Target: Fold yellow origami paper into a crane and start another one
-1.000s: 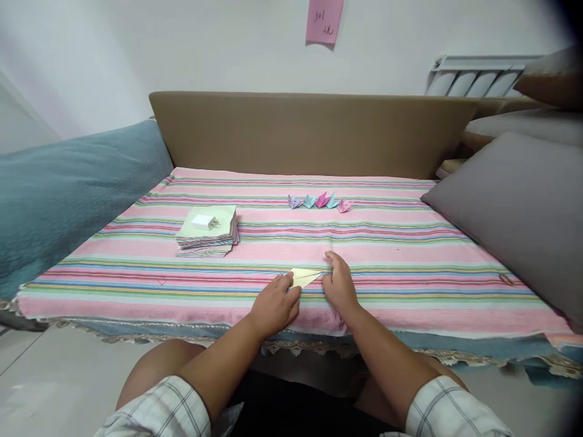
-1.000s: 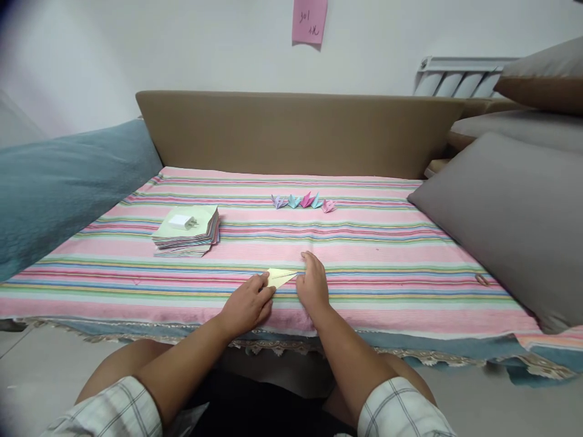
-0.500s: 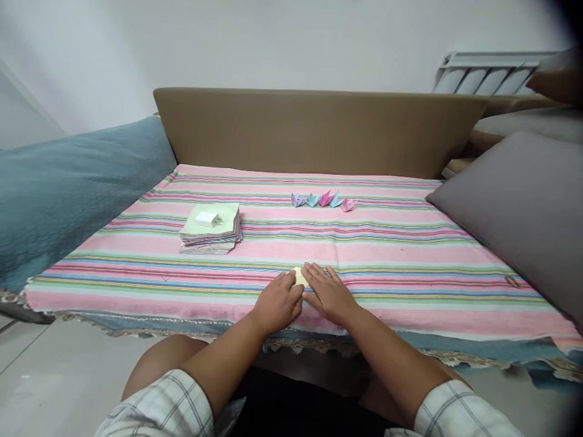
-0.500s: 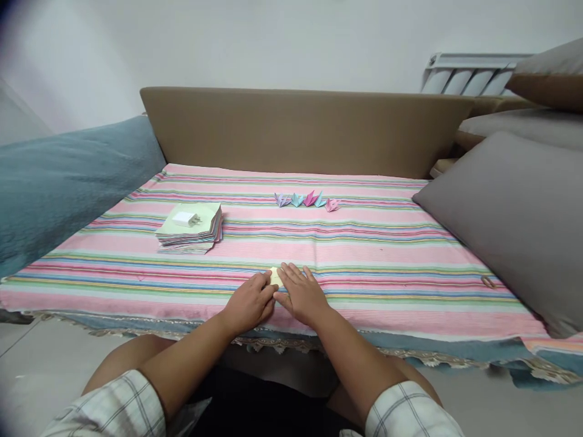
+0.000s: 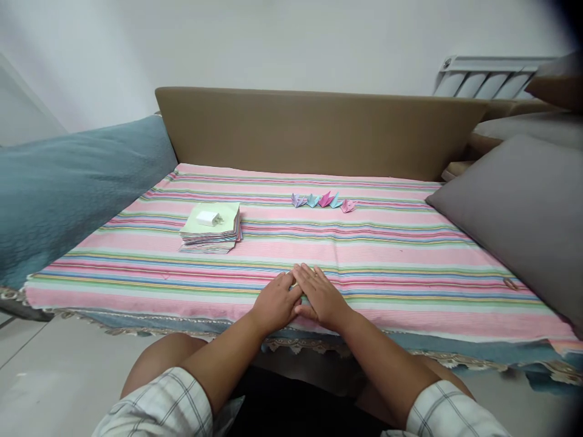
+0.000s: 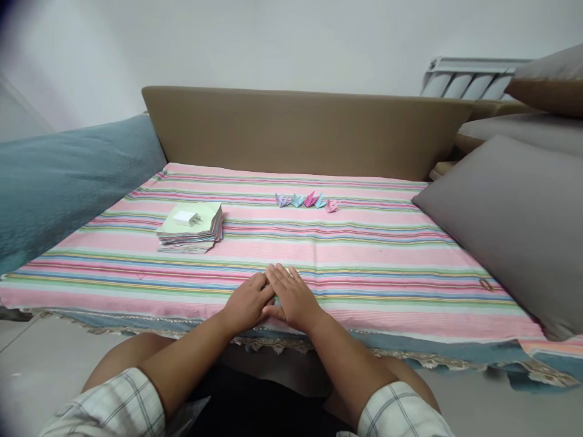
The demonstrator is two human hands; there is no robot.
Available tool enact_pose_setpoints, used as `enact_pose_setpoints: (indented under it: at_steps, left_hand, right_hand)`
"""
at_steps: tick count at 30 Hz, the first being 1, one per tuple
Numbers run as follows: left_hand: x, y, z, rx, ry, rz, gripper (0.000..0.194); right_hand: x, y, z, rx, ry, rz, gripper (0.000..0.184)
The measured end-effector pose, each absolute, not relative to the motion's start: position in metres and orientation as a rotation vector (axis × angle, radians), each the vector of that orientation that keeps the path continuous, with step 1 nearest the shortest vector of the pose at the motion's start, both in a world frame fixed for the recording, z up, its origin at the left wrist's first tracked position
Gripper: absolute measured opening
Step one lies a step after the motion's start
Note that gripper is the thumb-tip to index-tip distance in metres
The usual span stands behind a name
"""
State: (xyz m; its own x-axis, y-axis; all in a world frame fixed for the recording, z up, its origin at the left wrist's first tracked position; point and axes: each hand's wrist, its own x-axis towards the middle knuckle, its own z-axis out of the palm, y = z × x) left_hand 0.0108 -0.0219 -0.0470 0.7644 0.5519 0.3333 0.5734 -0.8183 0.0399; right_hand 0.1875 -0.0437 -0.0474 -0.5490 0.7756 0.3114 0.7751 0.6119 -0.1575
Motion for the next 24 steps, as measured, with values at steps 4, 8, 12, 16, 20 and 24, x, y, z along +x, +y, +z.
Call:
enact_pose_setpoints:
  at_steps: [4, 8, 12, 16, 20, 24]
  left_hand:
    - [0.006, -0.022, -0.047, -2.919, -0.917, -0.547, 0.033]
    - [-0.001, -0.027, -0.046, -2.886, -1.062, -0.6, 0.034]
    - [-0.01, -0.031, -0.042, -2.793, -1.217, -0.635, 0.029]
    - [-0.021, -0.03, -0.034, -2.705, -1.344, -0.588, 0.031]
    - [-0.029, -0.025, -0.026, -2.695, -1.419, -0.597, 0.026]
    - [-0.024, -0.022, -0.027, -2.619, -1.438, -0.812, 0.02]
  right_hand:
    - [0.18, -0.042, -0.054, -1.296, -2.479, 0.083, 0.079]
    - [0.182, -0.04, -0.055, -1.317, -2.474, 0.104, 0.073]
    - [0.181, -0.041, -0.053, -1.353, -2.447, 0.147, 0.065]
    - [0.178, -0.042, -0.049, -1.403, -2.427, 0.187, 0.061]
    - [0.177, -0.043, -0.048, -1.414, -2.421, 0.177, 0.06]
    - [0.176, -0.044, -0.049, -1.423, -2.416, 0.144, 0.057]
